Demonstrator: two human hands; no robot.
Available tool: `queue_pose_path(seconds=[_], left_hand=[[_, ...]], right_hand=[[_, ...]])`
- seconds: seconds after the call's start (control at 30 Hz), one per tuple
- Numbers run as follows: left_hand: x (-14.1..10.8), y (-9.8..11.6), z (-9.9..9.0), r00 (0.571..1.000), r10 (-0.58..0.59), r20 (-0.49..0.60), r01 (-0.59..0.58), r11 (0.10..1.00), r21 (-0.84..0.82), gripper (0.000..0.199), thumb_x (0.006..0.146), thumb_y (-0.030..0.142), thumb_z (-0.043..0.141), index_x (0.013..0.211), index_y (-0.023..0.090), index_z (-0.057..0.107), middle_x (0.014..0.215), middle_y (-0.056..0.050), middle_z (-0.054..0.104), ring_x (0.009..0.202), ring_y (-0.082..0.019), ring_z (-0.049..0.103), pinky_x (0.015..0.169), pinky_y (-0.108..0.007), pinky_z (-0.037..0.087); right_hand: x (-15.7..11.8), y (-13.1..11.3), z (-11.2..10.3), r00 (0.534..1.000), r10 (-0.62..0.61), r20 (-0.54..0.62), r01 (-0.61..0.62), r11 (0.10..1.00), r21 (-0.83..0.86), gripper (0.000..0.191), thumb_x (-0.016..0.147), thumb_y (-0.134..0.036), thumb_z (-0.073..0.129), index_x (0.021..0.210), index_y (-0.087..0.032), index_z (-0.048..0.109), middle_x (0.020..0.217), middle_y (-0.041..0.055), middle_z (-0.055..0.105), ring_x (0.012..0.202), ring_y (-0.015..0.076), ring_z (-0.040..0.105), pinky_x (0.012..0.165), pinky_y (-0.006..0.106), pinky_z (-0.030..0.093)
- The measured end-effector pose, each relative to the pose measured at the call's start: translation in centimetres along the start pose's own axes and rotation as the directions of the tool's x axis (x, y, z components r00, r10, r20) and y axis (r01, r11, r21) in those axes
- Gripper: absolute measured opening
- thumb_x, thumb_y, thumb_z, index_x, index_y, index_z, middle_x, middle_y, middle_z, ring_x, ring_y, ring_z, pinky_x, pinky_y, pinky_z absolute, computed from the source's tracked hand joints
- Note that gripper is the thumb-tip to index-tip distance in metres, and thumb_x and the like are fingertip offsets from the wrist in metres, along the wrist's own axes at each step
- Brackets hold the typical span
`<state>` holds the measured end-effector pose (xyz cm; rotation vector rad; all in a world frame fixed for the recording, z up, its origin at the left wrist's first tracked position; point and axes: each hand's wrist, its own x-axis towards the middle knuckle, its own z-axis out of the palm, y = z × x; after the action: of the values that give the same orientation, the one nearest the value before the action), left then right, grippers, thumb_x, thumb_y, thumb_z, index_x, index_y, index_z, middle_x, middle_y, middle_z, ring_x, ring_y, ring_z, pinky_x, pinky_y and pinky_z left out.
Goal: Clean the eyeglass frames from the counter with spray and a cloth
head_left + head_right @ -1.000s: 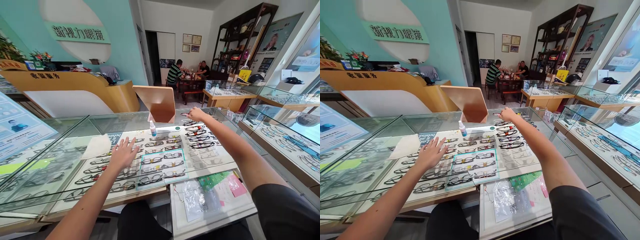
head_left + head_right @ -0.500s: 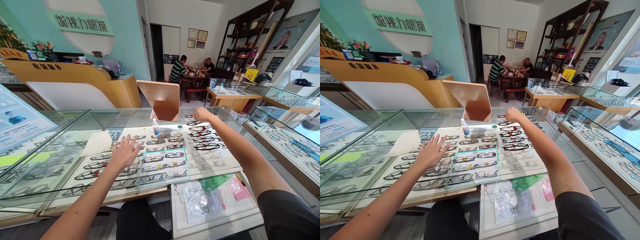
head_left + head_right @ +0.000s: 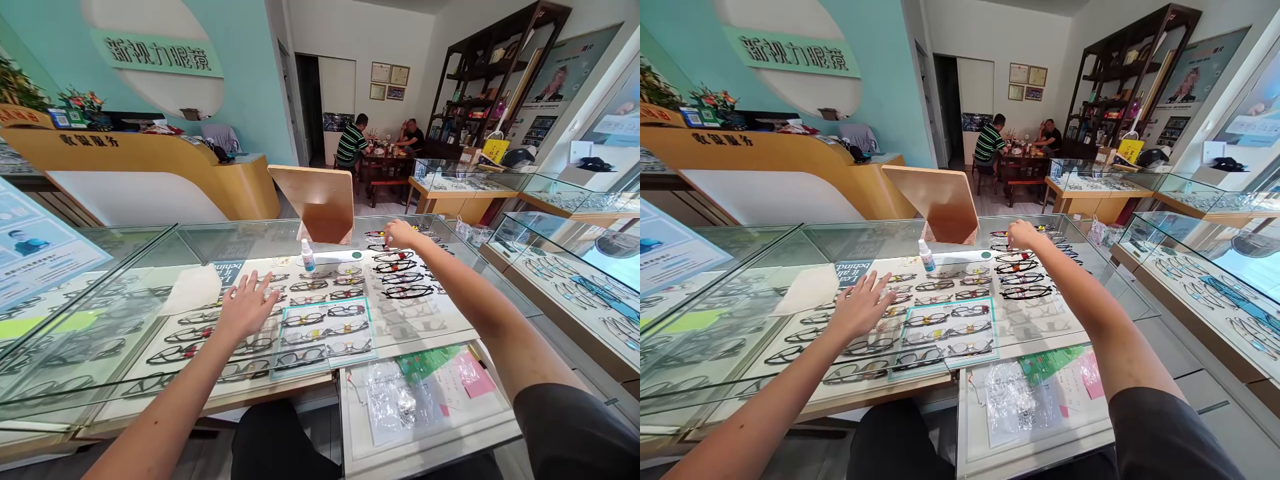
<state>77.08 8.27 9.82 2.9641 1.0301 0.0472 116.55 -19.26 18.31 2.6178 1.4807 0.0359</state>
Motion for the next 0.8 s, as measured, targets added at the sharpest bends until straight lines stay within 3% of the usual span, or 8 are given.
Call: queue_pose_path(seconds=[0.17,0.3,0.4,0.5,0.63,0.7,0.73,0.8], left_hand=[[0.0,-0.1,0.1,1.0,0.003,-0.015,-0.004,1.0,-0.016,0.073,0.11,0.055,0.023,0.175,0.024,0.034,0.183,-0.015,0.022,0.171,-0.034,0.019,0.133,-0.058,0.022],[0.1,-0.2,0.1,0.999,0.013,-0.034,-0.014,0.999,-0.039,0.073,0.109,0.056,0.026,0.173,0.023,0.038,0.182,-0.016,0.024,0.17,-0.035,0.022,0.132,-0.059,0.023],[0.1,-0.2,0.3,0.999,0.011,-0.04,-0.013,0.999,-0.05,0.076,0.108,0.062,0.024,0.172,0.024,0.039,0.182,-0.015,0.025,0.17,-0.035,0.022,0.132,-0.059,0.024],[0.2,-0.2,0.7,0.999,0.011,-0.044,-0.014,0.997,-0.079,0.083,0.107,0.069,0.021,0.173,0.022,0.039,0.182,-0.015,0.024,0.17,-0.035,0.02,0.133,-0.06,0.022],[-0.2,-0.4,0.1,0.993,-0.011,-0.119,-0.016,0.974,-0.224,0.094,0.104,0.072,0.026,0.174,0.008,0.029,0.183,-0.021,0.019,0.17,-0.04,0.015,0.134,-0.061,0.022],[-1.2,0.1,-1.0,0.956,-0.049,-0.291,-0.049,0.946,-0.319,0.089,0.107,0.065,0.027,0.17,0.002,0.033,0.18,-0.025,0.025,0.169,-0.039,0.021,0.135,-0.056,0.023],[-2.1,0.7,-1.6,0.906,-0.089,-0.414,-0.074,0.929,-0.362,0.083,0.109,0.06,0.027,0.167,0.001,0.038,0.176,-0.025,0.034,0.166,-0.038,0.027,0.135,-0.053,0.024],[-4.9,2.9,-2.9,0.746,-0.195,-0.637,-0.146,0.885,-0.442,0.068,0.113,0.051,0.026,0.156,0.004,0.049,0.158,-0.023,0.055,0.153,-0.033,0.046,0.131,-0.048,0.032]], right_hand=[[-0.9,-0.8,-0.3,0.999,0.031,-0.021,-0.031,0.999,0.035,0.018,0.101,-0.033,0.073,0.112,-0.019,0.075,0.14,0.0103,0.069,0.136,0.0299,0.059,0.116,0.053,0.047],[-3.4,-2.0,-1.7,0.987,0.049,-0.156,-0.034,0.995,0.094,0.016,0.101,-0.028,0.065,0.113,-0.019,0.07,0.135,0.0162,0.07,0.131,0.0354,0.057,0.109,0.048,0.046],[-7.4,-3.5,-2.8,0.965,0.047,-0.257,-0.007,0.988,0.151,0.024,0.104,-0.036,0.056,0.121,-0.019,0.059,0.126,0.0175,0.071,0.119,0.0349,0.06,0.098,0.043,0.046],[-12.9,-4.8,-3.1,0.957,0.016,-0.289,0.045,0.978,0.203,0.024,0.106,-0.044,0.052,0.116,-0.022,0.053,0.117,0.0141,0.072,0.106,0.0316,0.064,0.09,0.039,0.046],[-19.4,-3.6,-1.3,0.941,-0.014,-0.338,0.111,0.956,0.27,0.024,0.105,-0.049,0.052,0.105,-0.025,0.051,0.108,0.0114,0.071,0.1,0.0319,0.064,0.091,0.042,0.045],[-21.8,-1.0,0.7,0.926,0.079,-0.369,0.043,0.95,0.31,0.027,0.105,-0.052,0.05,0.103,-0.025,0.052,0.104,0.0118,0.07,0.1,0.0329,0.064,0.092,0.043,0.045],[-22.7,0.7,2.0,0.912,0.144,-0.384,-0.008,0.943,0.334,0.029,0.105,-0.054,0.05,0.101,-0.025,0.053,0.102,0.0121,0.07,0.1,0.0332,0.064,0.091,0.043,0.046],[-24.1,4.3,5.0,0.856,0.307,-0.416,-0.136,0.91,0.392,0.028,0.102,-0.053,0.052,0.099,-0.025,0.055,0.099,0.0113,0.07,0.099,0.0326,0.063,0.091,0.043,0.046]])
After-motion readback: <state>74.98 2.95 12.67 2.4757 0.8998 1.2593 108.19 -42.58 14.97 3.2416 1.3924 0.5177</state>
